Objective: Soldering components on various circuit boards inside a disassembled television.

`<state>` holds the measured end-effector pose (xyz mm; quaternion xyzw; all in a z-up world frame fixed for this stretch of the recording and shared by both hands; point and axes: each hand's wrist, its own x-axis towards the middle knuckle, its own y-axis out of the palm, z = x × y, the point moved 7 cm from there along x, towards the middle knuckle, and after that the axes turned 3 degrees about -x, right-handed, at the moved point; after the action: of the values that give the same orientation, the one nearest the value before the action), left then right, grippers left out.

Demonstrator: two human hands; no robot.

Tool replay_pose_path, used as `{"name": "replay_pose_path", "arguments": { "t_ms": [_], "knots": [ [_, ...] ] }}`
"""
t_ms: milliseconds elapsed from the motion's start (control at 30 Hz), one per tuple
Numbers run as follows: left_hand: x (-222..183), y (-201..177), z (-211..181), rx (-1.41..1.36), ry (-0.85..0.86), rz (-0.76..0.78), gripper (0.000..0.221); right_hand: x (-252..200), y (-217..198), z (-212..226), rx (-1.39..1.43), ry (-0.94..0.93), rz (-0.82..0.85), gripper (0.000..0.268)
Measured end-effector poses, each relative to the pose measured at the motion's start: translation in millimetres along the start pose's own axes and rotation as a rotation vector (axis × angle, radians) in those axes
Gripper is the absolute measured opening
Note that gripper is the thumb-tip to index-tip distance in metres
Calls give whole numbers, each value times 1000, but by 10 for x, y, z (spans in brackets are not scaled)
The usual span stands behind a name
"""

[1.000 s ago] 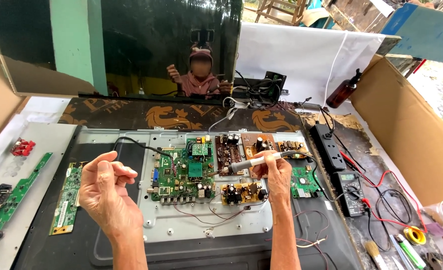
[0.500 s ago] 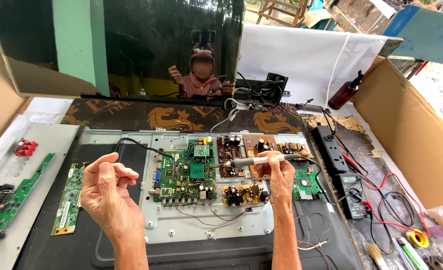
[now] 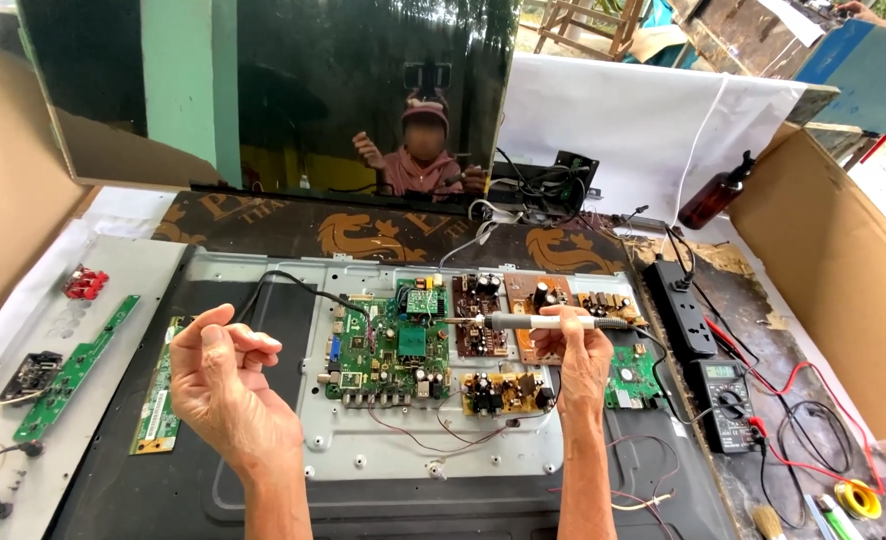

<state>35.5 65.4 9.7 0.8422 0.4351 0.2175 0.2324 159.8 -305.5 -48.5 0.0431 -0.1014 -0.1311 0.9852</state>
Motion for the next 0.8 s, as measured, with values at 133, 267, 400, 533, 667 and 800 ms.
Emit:
{"name": "replay_pose_path", "arguments": {
  "t_ms": [133, 267, 400, 533, 667, 800],
  "knots": [
    [27, -24, -16, -27, 15, -40, 17, 22, 28, 30, 3, -29, 10, 33],
    [36, -75, -33, -30, 19, -59, 17, -16, 22, 28, -3, 12, -12, 33],
    [64, -90, -10, -50, 6, -64, 18, 3, 25, 16, -10, 22, -7, 34],
    [53, -99, -15, -42, -18, -80, 17, -7, 5, 10, -1, 19, -23, 33],
    [56, -85, -7, -39, -28, -78, 15, 18, -4, 11, 4, 5, -30, 33],
    [51, -84, 1, -17, -20, -68, 15, 8, 3, 7, -4, 2, -8, 33]
  ]
}}
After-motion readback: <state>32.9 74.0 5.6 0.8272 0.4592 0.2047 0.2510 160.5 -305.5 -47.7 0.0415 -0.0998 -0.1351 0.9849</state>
